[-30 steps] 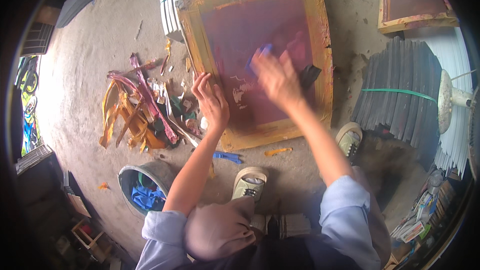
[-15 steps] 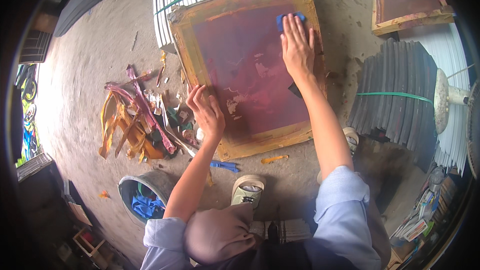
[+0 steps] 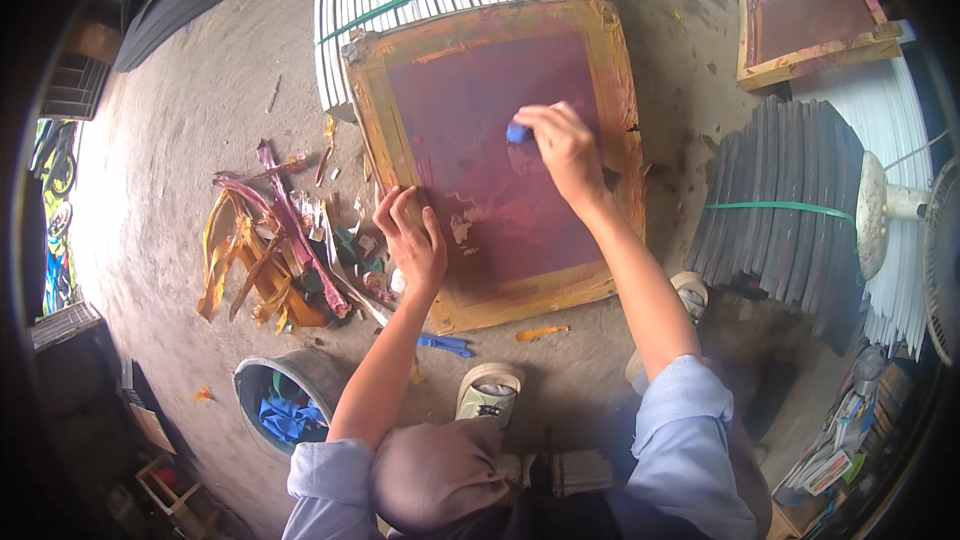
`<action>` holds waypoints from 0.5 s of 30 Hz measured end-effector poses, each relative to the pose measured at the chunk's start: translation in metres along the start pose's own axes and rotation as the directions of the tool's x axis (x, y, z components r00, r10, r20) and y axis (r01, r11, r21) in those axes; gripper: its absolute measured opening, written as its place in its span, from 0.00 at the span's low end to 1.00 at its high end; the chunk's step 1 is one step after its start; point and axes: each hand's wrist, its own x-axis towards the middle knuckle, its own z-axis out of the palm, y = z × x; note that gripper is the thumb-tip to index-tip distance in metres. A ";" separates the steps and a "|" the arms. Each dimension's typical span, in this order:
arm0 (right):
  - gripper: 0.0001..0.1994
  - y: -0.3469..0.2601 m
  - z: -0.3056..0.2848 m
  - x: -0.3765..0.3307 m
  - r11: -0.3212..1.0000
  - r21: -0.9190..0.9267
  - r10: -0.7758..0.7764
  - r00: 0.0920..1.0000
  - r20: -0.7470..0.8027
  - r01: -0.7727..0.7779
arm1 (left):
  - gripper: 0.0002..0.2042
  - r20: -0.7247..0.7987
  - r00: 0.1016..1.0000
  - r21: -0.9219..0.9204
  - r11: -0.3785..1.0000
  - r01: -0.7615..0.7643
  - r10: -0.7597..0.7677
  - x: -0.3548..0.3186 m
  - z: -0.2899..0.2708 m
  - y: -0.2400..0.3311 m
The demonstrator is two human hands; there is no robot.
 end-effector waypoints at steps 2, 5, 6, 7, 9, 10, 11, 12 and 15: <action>0.11 -0.002 -0.006 0.019 0.929 0.126 0.355 0.934 -0.049 -0.347 | 0.16 0.007 1.000 0.018 1.000 -0.005 0.004 0.000 -0.002 -0.002; 0.10 0.025 -0.017 0.029 0.945 0.029 0.326 0.940 -0.102 -0.325 | 0.16 0.018 1.000 0.003 1.000 -0.003 0.003 0.000 0.001 0.002; 0.10 0.035 -0.017 0.026 0.910 0.003 0.413 0.905 -0.100 -0.414 | 0.16 0.020 1.000 -0.002 1.000 -0.001 0.001 -0.001 0.002 0.004; 0.10 0.034 -0.015 0.028 0.865 -0.013 0.497 0.862 -0.097 -0.501 | 0.16 0.022 1.000 0.003 1.000 0.002 -0.003 -0.001 0.001 0.003; 0.11 0.030 -0.014 0.029 0.865 -0.002 0.501 0.862 -0.079 -0.502 | 0.16 0.023 1.000 0.006 1.000 0.001 -0.001 -0.001 0.000 0.001; 0.11 0.028 -0.014 0.027 0.864 0.002 0.503 0.862 -0.067 -0.504 | 0.16 0.025 1.000 0.006 1.000 0.003 -0.003 -0.001 -0.001 0.001; 0.12 0.028 -0.014 0.024 0.902 -0.060 0.420 0.902 -0.106 -0.427 | 0.16 0.024 1.000 0.004 1.000 0.001 -0.001 -0.001 0.000 0.001; 0.13 0.027 -0.013 0.021 0.929 -0.125 0.330 0.934 -0.139 -0.347 | 0.16 0.023 1.000 0.002 1.000 -0.001 0.001 -0.001 0.000 0.002; 0.18 0.013 -0.004 0.006 0.937 -0.277 0.206 0.978 -0.043 -0.210 | 0.16 0.017 1.000 0.005 1.000 -0.004 0.004 0.000 -0.001 0.001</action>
